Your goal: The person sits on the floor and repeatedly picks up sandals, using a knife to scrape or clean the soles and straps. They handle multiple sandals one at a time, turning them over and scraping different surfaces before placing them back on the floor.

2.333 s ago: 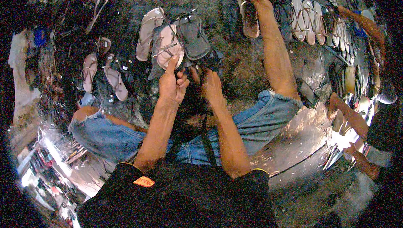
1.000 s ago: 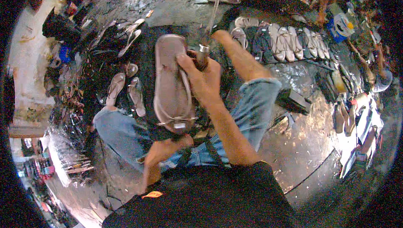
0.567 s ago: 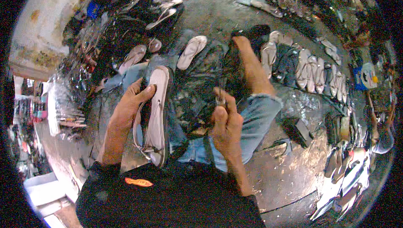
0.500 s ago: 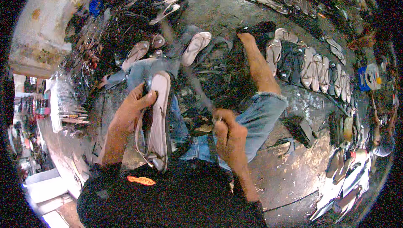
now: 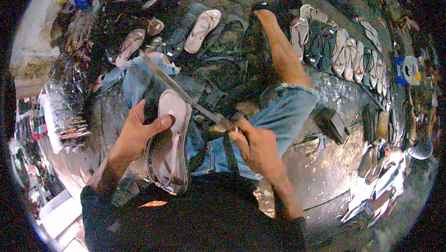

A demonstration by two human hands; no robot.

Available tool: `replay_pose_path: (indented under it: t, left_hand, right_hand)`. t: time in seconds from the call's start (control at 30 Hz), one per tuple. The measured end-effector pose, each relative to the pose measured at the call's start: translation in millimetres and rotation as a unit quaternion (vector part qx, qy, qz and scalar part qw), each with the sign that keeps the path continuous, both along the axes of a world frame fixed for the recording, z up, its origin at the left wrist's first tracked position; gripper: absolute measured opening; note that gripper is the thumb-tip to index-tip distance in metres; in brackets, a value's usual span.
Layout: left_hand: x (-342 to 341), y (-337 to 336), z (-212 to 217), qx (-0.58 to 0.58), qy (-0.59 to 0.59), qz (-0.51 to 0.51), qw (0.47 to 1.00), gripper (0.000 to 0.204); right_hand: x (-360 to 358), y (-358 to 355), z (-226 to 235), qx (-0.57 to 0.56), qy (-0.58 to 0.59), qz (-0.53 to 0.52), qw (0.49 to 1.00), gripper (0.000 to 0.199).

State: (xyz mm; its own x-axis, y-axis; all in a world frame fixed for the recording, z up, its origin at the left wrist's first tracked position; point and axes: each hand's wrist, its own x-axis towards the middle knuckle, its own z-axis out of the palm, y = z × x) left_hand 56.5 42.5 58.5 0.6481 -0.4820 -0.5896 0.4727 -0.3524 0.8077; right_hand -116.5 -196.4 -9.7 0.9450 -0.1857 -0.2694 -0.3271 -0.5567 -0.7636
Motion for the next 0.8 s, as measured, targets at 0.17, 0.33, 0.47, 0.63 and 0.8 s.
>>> replay_pose_path:
  t: [0.17,0.33,0.47,0.63,0.8]
  left_hand:
    - [8.6,-2.7,-3.6,0.005,0.005,-0.007,1.000,0.054]
    - [10.8,1.0,-15.6,0.048,-0.041,-0.056,0.996,0.053]
    - [31.2,4.5,-14.2,-0.135,0.107,0.141,0.975,0.047]
    - [-12.9,-41.0,-85.1,-0.494,0.062,0.156,0.853,0.040]
    - [28.5,-131.8,-34.7,-0.312,-0.042,0.375,0.872,0.036]
  right_hand:
    - [71.2,-32.3,33.4,0.048,0.040,0.148,0.987,0.034]
    - [124.6,-34.9,42.2,0.068,0.006,0.235,0.970,0.042]
    - [108.3,-35.3,52.0,0.159,-0.032,0.100,0.982,0.035]
    - [85.4,19.5,-5.7,0.217,-0.203,-0.209,0.932,0.029]
    - [100.9,32.6,-18.5,0.155,-0.235,-0.235,0.930,0.032]
